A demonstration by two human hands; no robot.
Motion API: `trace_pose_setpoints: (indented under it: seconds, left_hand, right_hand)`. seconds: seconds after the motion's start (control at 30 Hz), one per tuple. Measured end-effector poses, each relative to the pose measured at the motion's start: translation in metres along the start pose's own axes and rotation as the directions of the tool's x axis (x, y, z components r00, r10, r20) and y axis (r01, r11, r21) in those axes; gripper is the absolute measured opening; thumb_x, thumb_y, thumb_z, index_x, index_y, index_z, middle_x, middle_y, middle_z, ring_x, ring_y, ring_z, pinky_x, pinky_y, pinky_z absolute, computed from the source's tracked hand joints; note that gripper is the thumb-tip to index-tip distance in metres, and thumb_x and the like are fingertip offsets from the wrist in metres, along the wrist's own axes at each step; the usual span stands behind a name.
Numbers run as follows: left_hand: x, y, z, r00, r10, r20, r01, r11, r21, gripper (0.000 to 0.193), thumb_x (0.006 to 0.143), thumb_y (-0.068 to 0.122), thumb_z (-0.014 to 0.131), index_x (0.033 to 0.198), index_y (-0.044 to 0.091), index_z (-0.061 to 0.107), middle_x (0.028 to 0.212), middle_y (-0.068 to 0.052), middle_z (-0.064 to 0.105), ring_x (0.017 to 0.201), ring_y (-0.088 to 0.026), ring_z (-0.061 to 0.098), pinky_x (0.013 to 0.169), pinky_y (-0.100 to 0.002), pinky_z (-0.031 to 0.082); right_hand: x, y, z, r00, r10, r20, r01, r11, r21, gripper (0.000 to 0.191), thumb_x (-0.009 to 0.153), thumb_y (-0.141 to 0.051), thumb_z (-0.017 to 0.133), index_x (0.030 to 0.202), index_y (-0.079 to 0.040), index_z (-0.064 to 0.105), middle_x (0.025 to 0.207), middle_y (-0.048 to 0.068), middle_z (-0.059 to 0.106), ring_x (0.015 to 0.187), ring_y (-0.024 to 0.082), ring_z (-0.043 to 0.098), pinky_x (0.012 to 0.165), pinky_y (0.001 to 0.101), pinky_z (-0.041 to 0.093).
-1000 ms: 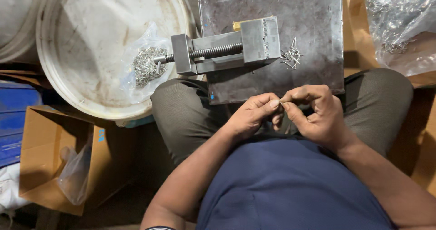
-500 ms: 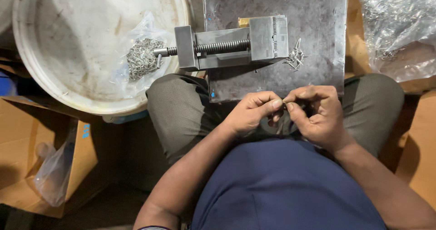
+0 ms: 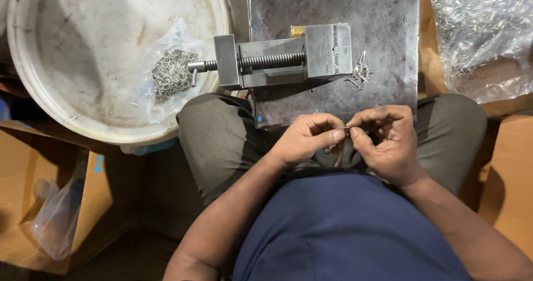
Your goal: The person inserts small metal pins into a metal block secured in a bench vise, then uses their hands to press or fit them into place.
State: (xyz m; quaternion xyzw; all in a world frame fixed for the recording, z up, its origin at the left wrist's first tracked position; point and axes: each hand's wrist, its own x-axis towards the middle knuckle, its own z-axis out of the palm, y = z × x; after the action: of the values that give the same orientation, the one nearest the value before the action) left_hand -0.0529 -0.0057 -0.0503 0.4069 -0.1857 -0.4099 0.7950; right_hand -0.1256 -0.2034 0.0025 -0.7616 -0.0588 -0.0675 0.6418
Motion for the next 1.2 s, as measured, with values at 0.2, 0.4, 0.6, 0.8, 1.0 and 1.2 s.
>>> trace_pose_setpoints:
  seconds: [0.2,0.4,0.6,0.8,1.0,1.2]
  left_hand:
    - [0.002,0.001,0.002,0.997,-0.045,-0.055,0.046,0.999,0.017,0.022,0.106,0.021,0.064,0.111,0.001,0.070,0.091,-0.002,0.070,0.082,-0.009,0.063,0.076,-0.027,0.053]
    - [0.004,-0.003,0.001,0.999,-0.007,-0.050,0.010,0.999,0.051,0.021,0.108,0.020,0.060,0.110,0.001,0.069,0.088,-0.001,0.067,0.079,-0.008,0.060,0.073,-0.027,0.051]
    - [0.003,-0.002,0.005,0.997,0.007,-0.083,-0.005,1.000,0.027,0.020,0.107,0.019,0.060,0.105,0.001,0.067,0.084,-0.001,0.065,0.075,-0.008,0.059,0.070,-0.027,0.050]
    - [0.000,-0.009,0.003,0.994,0.005,-0.114,0.005,0.996,0.090,0.020,0.109,0.020,0.058,0.102,0.002,0.065,0.081,-0.001,0.064,0.073,-0.008,0.058,0.067,-0.027,0.050]
    - [0.001,-0.009,0.000,0.996,0.014,-0.083,0.010,0.957,0.289,0.022,0.108,0.023,0.059,0.105,0.002,0.066,0.081,0.000,0.063,0.074,-0.006,0.058,0.067,-0.026,0.050]
    - [-0.012,0.013,0.014,0.979,0.189,-0.082,-0.111,0.818,0.565,0.020,0.105,0.024,0.060,0.107,0.006,0.068,0.087,-0.003,0.070,0.081,-0.014,0.068,0.075,-0.032,0.056]
  right_hand:
    - [0.004,-0.005,0.001,0.997,-0.070,0.009,0.071,0.987,-0.141,0.048,0.095,0.011,0.066,0.126,-0.008,0.034,0.106,0.013,0.066,0.087,0.013,0.068,0.075,0.0272,0.059]
    - [0.009,-0.009,0.000,0.987,-0.149,0.055,0.156,0.972,-0.176,0.048,0.094,0.010,0.067,0.125,-0.008,0.035,0.103,0.012,0.067,0.089,0.013,0.071,0.077,0.0280,0.062]
    - [0.008,-0.009,0.001,0.987,-0.149,0.065,0.160,0.959,-0.233,0.048,0.093,0.009,0.068,0.125,-0.007,0.036,0.104,0.012,0.066,0.091,0.014,0.070,0.081,0.0287,0.060]
    - [0.001,-0.003,-0.003,0.998,-0.012,0.057,0.022,0.985,-0.171,0.043,0.092,0.007,0.068,0.123,-0.007,0.043,0.107,0.010,0.067,0.096,0.013,0.068,0.081,0.0285,0.058]
    - [0.000,0.017,-0.010,0.963,0.253,0.096,-0.259,0.965,0.052,0.042,0.090,0.002,0.068,0.123,-0.008,0.043,0.103,0.007,0.064,0.089,0.011,0.064,0.073,0.0272,0.056]
    - [-0.003,0.037,-0.016,0.922,0.342,0.182,-0.366,0.923,0.122,0.043,0.089,0.001,0.066,0.124,-0.007,0.043,0.102,0.010,0.064,0.088,0.016,0.065,0.075,0.0316,0.056]
